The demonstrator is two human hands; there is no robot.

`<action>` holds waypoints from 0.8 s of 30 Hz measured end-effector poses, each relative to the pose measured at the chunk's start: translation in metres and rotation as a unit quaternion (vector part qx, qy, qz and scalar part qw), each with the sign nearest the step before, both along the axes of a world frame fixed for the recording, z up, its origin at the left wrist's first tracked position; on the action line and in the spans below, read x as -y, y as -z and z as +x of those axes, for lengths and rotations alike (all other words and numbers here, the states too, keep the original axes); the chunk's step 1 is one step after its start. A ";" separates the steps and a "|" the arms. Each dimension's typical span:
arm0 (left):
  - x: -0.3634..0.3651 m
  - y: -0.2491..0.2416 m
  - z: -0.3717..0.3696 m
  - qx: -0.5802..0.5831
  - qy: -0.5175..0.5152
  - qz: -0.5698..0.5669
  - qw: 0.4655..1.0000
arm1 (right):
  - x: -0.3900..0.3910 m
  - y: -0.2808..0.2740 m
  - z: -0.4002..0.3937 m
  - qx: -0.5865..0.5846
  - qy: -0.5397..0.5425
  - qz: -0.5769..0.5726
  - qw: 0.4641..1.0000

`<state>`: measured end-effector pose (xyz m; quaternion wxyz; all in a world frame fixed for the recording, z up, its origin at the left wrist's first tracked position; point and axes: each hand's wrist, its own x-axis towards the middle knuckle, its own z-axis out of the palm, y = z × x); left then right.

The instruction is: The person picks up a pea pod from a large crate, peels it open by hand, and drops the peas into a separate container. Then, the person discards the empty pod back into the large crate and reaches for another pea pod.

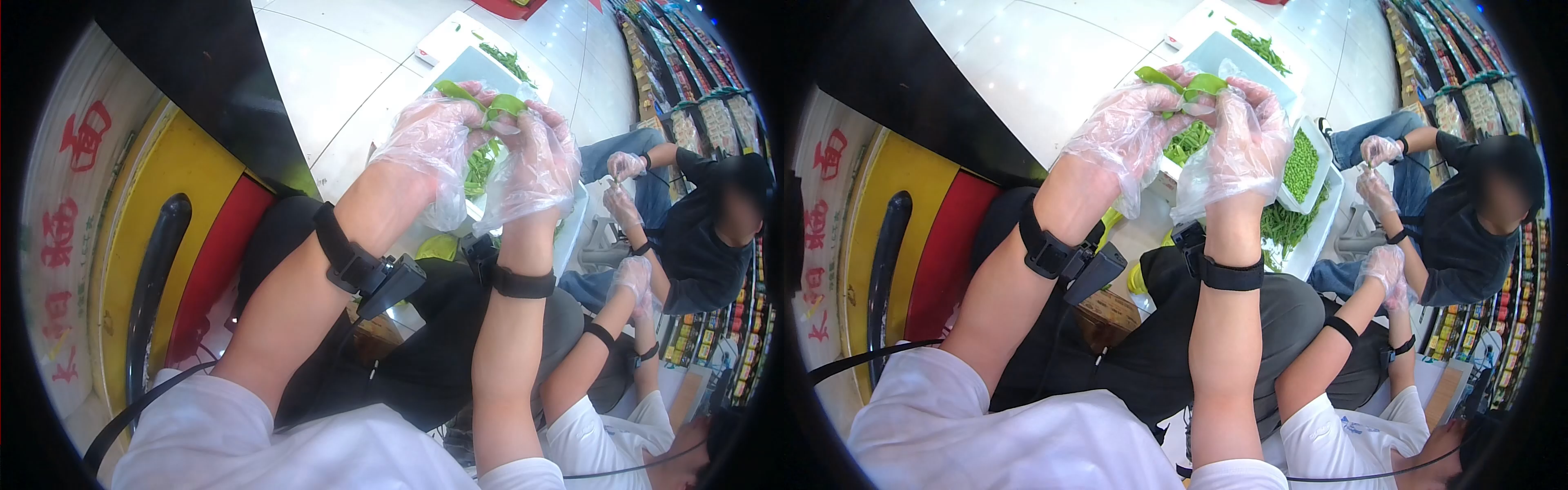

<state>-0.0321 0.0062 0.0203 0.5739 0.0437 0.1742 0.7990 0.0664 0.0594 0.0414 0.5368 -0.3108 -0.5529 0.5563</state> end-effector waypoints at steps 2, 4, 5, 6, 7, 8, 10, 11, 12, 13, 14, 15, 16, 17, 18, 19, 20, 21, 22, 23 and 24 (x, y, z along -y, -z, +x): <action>0.001 0.000 0.000 0.003 0.000 0.005 1.000 | 0.000 -0.002 0.000 0.020 0.006 -0.001 1.000; 0.001 0.001 0.000 0.006 -0.001 0.011 1.000 | 0.000 -0.003 0.000 0.024 0.012 0.000 1.000; 0.001 0.001 0.000 0.011 0.003 0.014 1.000 | 0.001 -0.004 0.000 0.029 0.018 0.001 0.999; 0.002 0.001 0.000 0.016 0.006 0.018 1.000 | 0.001 -0.004 0.000 0.029 0.018 0.001 0.999; 0.002 0.000 0.000 0.016 0.006 0.018 1.000 | 0.002 -0.005 0.000 0.017 0.017 -0.005 1.000; 0.002 -0.002 0.000 0.016 0.005 0.010 1.000 | 0.003 -0.005 -0.001 0.006 0.016 -0.010 1.000; 0.003 -0.003 0.001 0.016 0.004 0.002 1.000 | 0.003 -0.005 -0.001 -0.003 0.017 -0.012 1.000; 0.003 -0.004 0.001 0.017 0.002 0.008 1.000 | 0.003 -0.005 -0.001 -0.013 0.019 -0.015 1.000; 0.002 -0.004 0.001 0.017 0.000 0.013 1.000 | 0.003 -0.005 -0.001 -0.013 0.019 -0.014 1.000; 0.002 -0.003 0.001 0.017 0.000 0.013 1.000 | 0.003 -0.005 -0.001 -0.014 0.019 -0.014 1.000; 0.002 -0.003 0.000 0.024 0.005 0.015 1.000 | 0.002 -0.005 -0.001 -0.015 0.020 -0.014 1.000; 0.002 -0.002 -0.001 0.031 0.010 0.017 0.999 | 0.002 -0.004 -0.001 -0.015 0.020 -0.014 1.000; 0.000 -0.001 -0.001 0.031 0.010 0.017 0.999 | 0.001 -0.003 -0.001 -0.018 0.021 -0.013 1.000; -0.001 -0.001 -0.002 0.026 0.008 0.011 1.000 | 0.001 -0.002 -0.001 -0.021 0.022 -0.012 0.999; -0.002 -0.001 -0.002 0.021 0.006 0.005 1.000 | 0.001 -0.003 -0.001 -0.021 0.022 -0.012 0.999; -0.002 -0.002 -0.002 0.021 0.005 0.005 1.000 | 0.002 -0.005 -0.001 -0.011 0.021 -0.020 1.000; 0.000 -0.005 -0.001 0.015 0.005 -0.002 1.000 | 0.003 -0.006 -0.001 0.000 0.021 -0.028 0.999; 0.001 -0.008 0.000 0.008 0.004 -0.009 1.000 | 0.002 -0.005 -0.001 0.000 0.021 -0.028 0.999; 0.002 -0.010 0.000 0.008 0.004 -0.009 1.000 | 0.002 -0.005 -0.001 -0.002 0.020 -0.021 1.000; 0.003 -0.011 0.000 -0.001 0.002 -0.012 1.000 | 0.001 -0.004 -0.001 -0.004 0.018 -0.013 1.000; 0.003 -0.012 0.000 -0.009 -0.001 -0.015 1.000 | 0.000 -0.004 -0.001 -0.004 0.018 -0.013 1.000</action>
